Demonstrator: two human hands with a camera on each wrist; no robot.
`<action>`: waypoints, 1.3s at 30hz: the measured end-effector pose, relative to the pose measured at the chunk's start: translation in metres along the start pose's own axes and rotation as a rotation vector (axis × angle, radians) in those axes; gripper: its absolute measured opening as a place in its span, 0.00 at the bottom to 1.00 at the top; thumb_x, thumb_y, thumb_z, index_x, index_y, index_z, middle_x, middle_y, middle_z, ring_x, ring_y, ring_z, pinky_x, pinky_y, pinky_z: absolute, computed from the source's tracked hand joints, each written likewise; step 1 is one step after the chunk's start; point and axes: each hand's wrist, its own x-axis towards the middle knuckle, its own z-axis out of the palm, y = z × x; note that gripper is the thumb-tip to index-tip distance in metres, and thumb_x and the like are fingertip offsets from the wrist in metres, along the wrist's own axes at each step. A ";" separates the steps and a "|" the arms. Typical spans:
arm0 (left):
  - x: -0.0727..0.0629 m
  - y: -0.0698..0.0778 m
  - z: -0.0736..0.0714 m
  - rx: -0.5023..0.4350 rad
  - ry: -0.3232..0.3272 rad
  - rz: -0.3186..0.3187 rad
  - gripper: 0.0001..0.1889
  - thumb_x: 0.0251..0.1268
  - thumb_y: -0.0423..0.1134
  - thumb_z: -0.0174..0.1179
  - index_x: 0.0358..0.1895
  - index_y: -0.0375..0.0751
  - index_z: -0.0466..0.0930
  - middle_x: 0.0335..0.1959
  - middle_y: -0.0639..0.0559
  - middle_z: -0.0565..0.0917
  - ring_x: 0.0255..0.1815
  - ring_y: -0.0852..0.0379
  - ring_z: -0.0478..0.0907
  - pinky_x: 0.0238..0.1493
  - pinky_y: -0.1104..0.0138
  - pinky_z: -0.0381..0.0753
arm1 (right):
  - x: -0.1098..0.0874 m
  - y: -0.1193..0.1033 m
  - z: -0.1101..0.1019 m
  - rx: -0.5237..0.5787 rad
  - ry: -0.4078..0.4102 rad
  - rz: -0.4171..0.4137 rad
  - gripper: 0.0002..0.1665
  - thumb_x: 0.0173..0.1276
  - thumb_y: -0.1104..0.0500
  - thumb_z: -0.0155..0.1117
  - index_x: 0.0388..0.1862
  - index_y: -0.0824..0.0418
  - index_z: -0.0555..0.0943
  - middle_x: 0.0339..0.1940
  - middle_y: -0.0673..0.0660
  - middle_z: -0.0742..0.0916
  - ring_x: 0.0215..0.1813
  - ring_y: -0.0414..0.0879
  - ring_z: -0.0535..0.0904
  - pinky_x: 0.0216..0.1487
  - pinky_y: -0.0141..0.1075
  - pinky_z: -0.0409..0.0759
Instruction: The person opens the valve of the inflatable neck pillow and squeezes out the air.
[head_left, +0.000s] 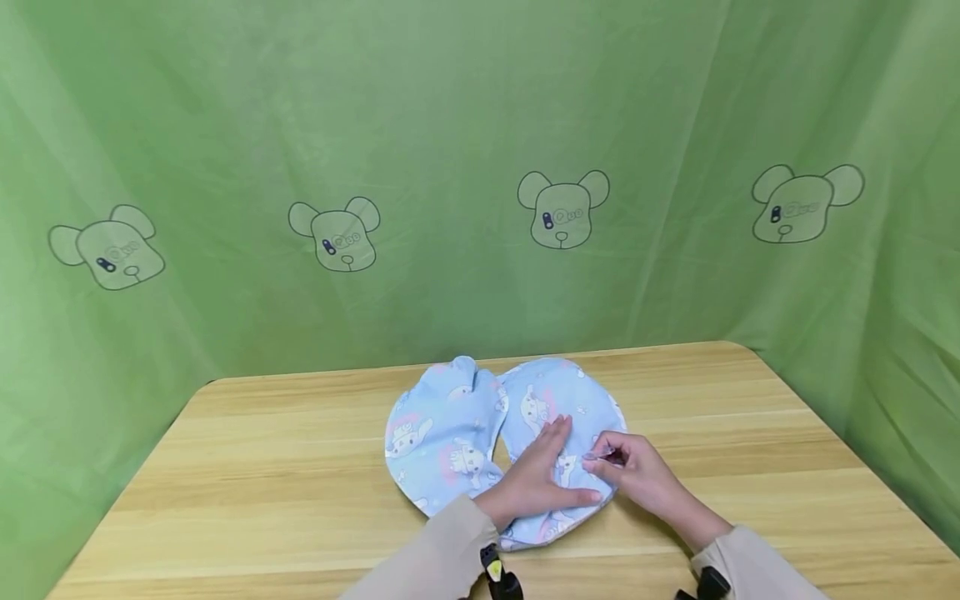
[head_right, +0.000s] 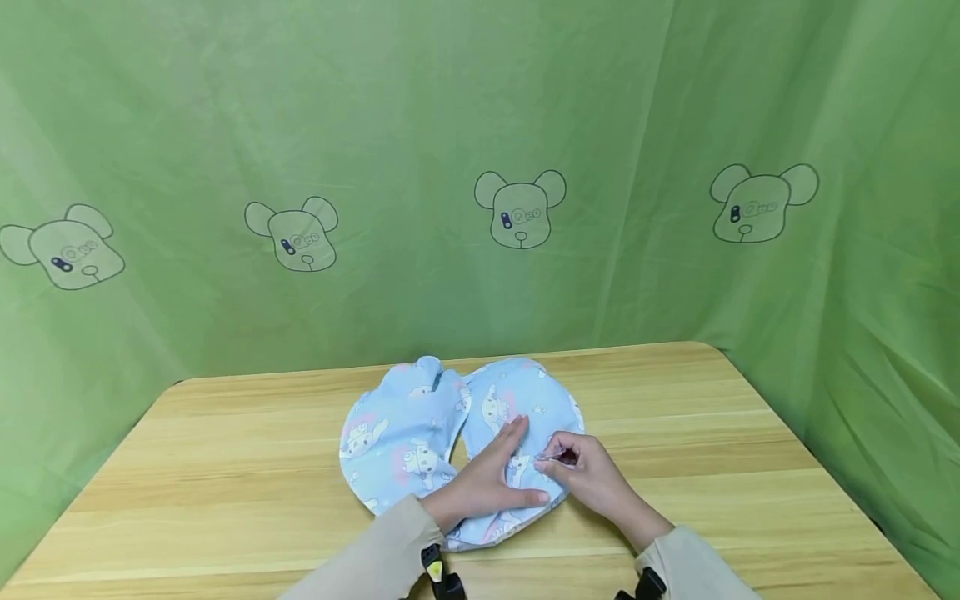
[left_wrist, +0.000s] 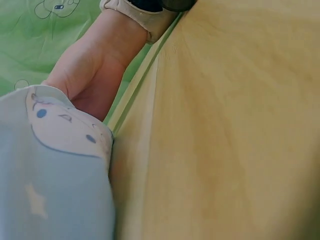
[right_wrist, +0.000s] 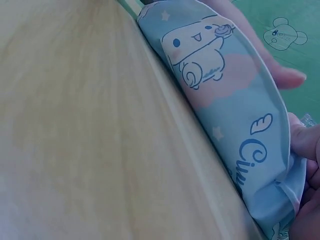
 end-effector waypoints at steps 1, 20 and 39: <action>0.001 -0.001 0.001 -0.004 -0.003 -0.008 0.55 0.49 0.63 0.65 0.76 0.54 0.40 0.76 0.60 0.42 0.76 0.55 0.37 0.73 0.50 0.43 | 0.000 0.000 0.000 0.002 -0.003 0.003 0.09 0.56 0.67 0.68 0.23 0.58 0.77 0.21 0.46 0.78 0.26 0.37 0.71 0.28 0.30 0.72; 0.002 -0.001 0.010 0.268 -0.026 -0.010 0.45 0.59 0.69 0.51 0.74 0.49 0.52 0.73 0.58 0.57 0.75 0.54 0.47 0.74 0.56 0.41 | 0.000 0.002 0.000 0.030 -0.045 0.004 0.09 0.58 0.67 0.67 0.23 0.59 0.77 0.20 0.48 0.77 0.26 0.38 0.70 0.27 0.30 0.71; 0.002 0.003 0.012 0.447 -0.054 -0.017 0.43 0.60 0.72 0.44 0.74 0.50 0.54 0.74 0.53 0.54 0.76 0.55 0.45 0.74 0.56 0.44 | -0.001 0.004 0.001 -0.001 -0.069 0.033 0.08 0.58 0.65 0.67 0.23 0.58 0.77 0.20 0.46 0.77 0.26 0.37 0.71 0.28 0.30 0.71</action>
